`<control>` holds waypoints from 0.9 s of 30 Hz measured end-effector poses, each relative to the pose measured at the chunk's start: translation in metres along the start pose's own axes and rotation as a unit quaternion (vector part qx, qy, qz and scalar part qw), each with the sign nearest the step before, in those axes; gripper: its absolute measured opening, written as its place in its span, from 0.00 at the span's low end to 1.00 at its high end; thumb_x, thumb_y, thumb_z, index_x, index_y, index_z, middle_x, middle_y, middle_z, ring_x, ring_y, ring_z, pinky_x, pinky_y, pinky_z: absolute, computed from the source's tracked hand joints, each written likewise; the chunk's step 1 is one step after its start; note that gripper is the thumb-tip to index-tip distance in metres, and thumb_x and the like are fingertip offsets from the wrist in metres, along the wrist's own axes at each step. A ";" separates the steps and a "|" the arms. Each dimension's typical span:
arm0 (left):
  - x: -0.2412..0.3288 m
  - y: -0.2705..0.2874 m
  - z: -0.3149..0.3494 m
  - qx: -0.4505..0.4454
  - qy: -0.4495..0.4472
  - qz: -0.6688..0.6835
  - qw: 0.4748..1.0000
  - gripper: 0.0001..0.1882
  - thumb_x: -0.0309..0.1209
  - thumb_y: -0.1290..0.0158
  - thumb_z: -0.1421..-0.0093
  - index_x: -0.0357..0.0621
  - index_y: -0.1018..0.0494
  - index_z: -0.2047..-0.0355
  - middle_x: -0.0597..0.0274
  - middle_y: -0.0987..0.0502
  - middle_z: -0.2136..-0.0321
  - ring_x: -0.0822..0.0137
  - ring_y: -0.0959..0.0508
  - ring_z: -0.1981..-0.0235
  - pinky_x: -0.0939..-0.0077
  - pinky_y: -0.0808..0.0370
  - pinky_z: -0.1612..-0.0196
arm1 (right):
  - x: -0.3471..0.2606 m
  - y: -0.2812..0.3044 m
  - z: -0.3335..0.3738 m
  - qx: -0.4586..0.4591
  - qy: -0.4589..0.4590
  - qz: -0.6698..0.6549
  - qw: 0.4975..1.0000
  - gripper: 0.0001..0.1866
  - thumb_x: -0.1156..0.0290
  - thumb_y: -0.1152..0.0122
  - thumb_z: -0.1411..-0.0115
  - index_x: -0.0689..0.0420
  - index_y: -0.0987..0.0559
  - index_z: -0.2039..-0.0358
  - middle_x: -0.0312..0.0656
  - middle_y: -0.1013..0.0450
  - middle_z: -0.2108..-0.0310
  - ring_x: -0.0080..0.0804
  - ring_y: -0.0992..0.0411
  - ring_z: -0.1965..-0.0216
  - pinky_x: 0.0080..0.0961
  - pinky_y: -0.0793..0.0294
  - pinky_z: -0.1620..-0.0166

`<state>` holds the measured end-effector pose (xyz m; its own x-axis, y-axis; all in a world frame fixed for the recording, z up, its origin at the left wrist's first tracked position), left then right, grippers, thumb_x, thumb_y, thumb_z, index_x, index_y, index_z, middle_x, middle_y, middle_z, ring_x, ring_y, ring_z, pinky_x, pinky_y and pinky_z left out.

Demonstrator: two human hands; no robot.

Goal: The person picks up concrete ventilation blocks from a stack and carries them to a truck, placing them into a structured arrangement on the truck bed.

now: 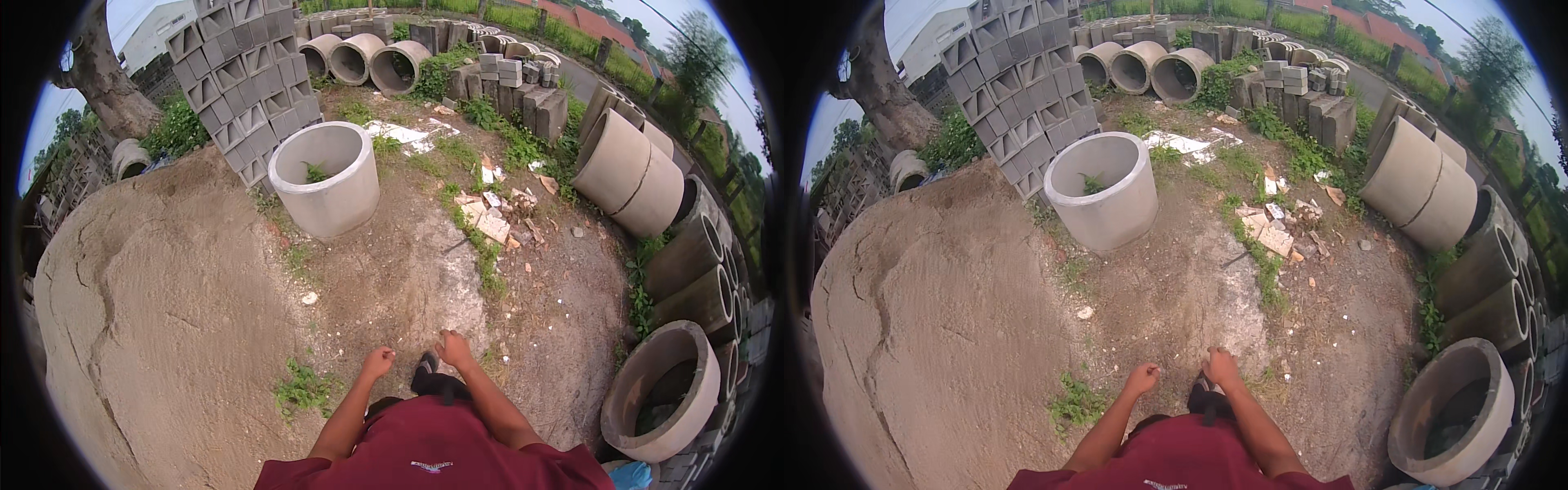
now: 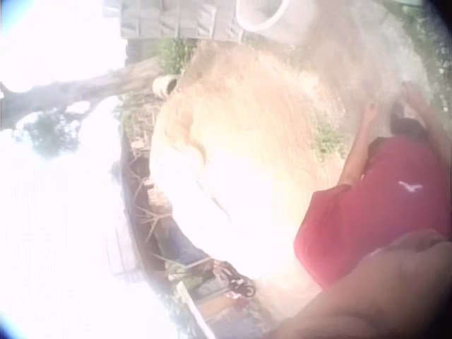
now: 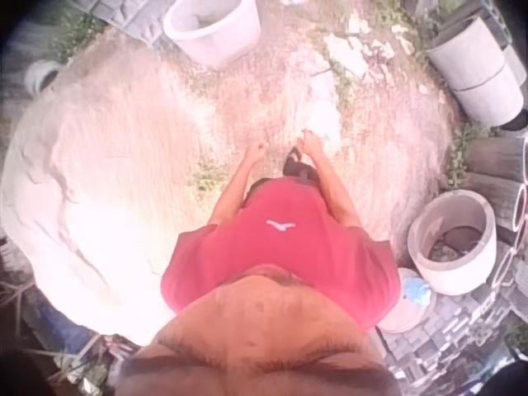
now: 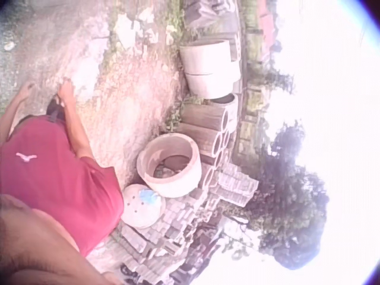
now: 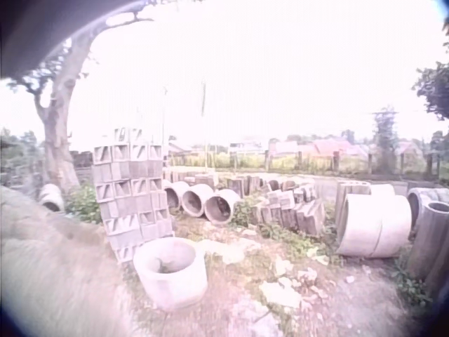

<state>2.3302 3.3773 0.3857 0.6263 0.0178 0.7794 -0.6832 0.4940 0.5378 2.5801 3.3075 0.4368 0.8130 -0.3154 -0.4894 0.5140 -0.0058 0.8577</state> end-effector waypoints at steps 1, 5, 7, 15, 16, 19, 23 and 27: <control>0.012 0.005 -0.032 0.011 0.006 0.002 1.000 0.16 0.39 0.44 0.42 0.40 0.23 0.60 0.50 0.19 0.68 0.57 0.19 0.65 0.66 0.24 0.59 | -0.005 0.015 -0.027 -0.009 -0.003 -0.003 1.000 0.23 0.57 0.41 0.44 0.58 0.25 0.52 0.55 0.26 0.56 0.54 0.27 0.54 0.52 0.30 0.51; 0.094 0.022 -0.140 0.053 -0.014 0.047 0.997 0.14 0.38 0.44 0.42 0.41 0.22 0.61 0.52 0.19 0.68 0.58 0.18 0.66 0.67 0.24 0.60 | 0.000 0.060 -0.132 -0.007 -0.011 0.006 1.000 0.23 0.56 0.41 0.44 0.57 0.26 0.53 0.53 0.26 0.56 0.54 0.27 0.55 0.53 0.31 0.53; 0.126 0.025 -0.189 0.079 -0.005 0.074 0.994 0.13 0.37 0.43 0.42 0.42 0.22 0.62 0.52 0.19 0.69 0.59 0.18 0.66 0.67 0.23 0.60 | 0.007 0.068 -0.182 -0.007 -0.015 0.008 1.000 0.23 0.56 0.41 0.44 0.57 0.26 0.53 0.53 0.26 0.56 0.54 0.27 0.55 0.53 0.31 0.53; 0.186 0.067 -0.448 0.012 0.000 0.013 1.000 0.13 0.38 0.43 0.42 0.41 0.22 0.62 0.53 0.19 0.69 0.58 0.19 0.66 0.67 0.24 0.60 | 0.038 0.111 -0.438 -0.010 -0.054 -0.025 0.998 0.25 0.57 0.40 0.45 0.58 0.26 0.51 0.54 0.26 0.58 0.54 0.28 0.53 0.56 0.33 0.51; 0.198 0.080 -0.494 0.008 -0.001 0.009 1.000 0.14 0.38 0.43 0.42 0.41 0.22 0.62 0.53 0.19 0.69 0.58 0.19 0.66 0.67 0.24 0.60 | 0.036 0.118 -0.479 -0.004 -0.049 -0.019 0.999 0.25 0.57 0.40 0.45 0.58 0.27 0.51 0.55 0.26 0.57 0.54 0.28 0.53 0.56 0.33 0.50; 0.230 0.112 -0.607 0.023 -0.014 0.031 0.999 0.14 0.37 0.44 0.42 0.41 0.23 0.61 0.52 0.19 0.69 0.56 0.19 0.66 0.67 0.24 0.60 | 0.020 0.154 -0.588 -0.009 -0.015 0.036 0.999 0.23 0.58 0.40 0.44 0.58 0.26 0.52 0.54 0.26 0.58 0.55 0.27 0.55 0.50 0.29 0.52; 0.286 0.151 -0.714 0.049 -0.021 0.056 0.997 0.14 0.37 0.44 0.42 0.40 0.23 0.61 0.51 0.19 0.69 0.57 0.19 0.66 0.67 0.24 0.60 | 0.003 0.187 -0.703 0.031 0.002 0.014 0.999 0.23 0.58 0.40 0.45 0.58 0.26 0.53 0.54 0.26 0.58 0.54 0.27 0.55 0.50 0.29 0.53; 0.310 0.173 -0.804 0.060 0.005 0.068 0.996 0.15 0.37 0.44 0.42 0.40 0.23 0.60 0.54 0.19 0.67 0.61 0.19 0.65 0.67 0.24 0.59 | -0.009 0.222 -0.828 0.025 0.023 0.025 0.999 0.22 0.59 0.40 0.45 0.58 0.26 0.53 0.54 0.26 0.59 0.54 0.27 0.56 0.51 0.29 0.54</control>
<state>2.7083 4.1673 0.4614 0.5286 0.0855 0.8446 -0.8014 0.3783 0.4632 2.9131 4.0950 0.5013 0.8500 -0.2721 -0.4510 0.4583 -0.0396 0.8879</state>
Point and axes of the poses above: each hand's wrist, its own z-axis away from the middle knuckle, its own y-axis out of the back of the hand, x = y × z, the point moved 4 cm from there along -z, towards the middle knuckle
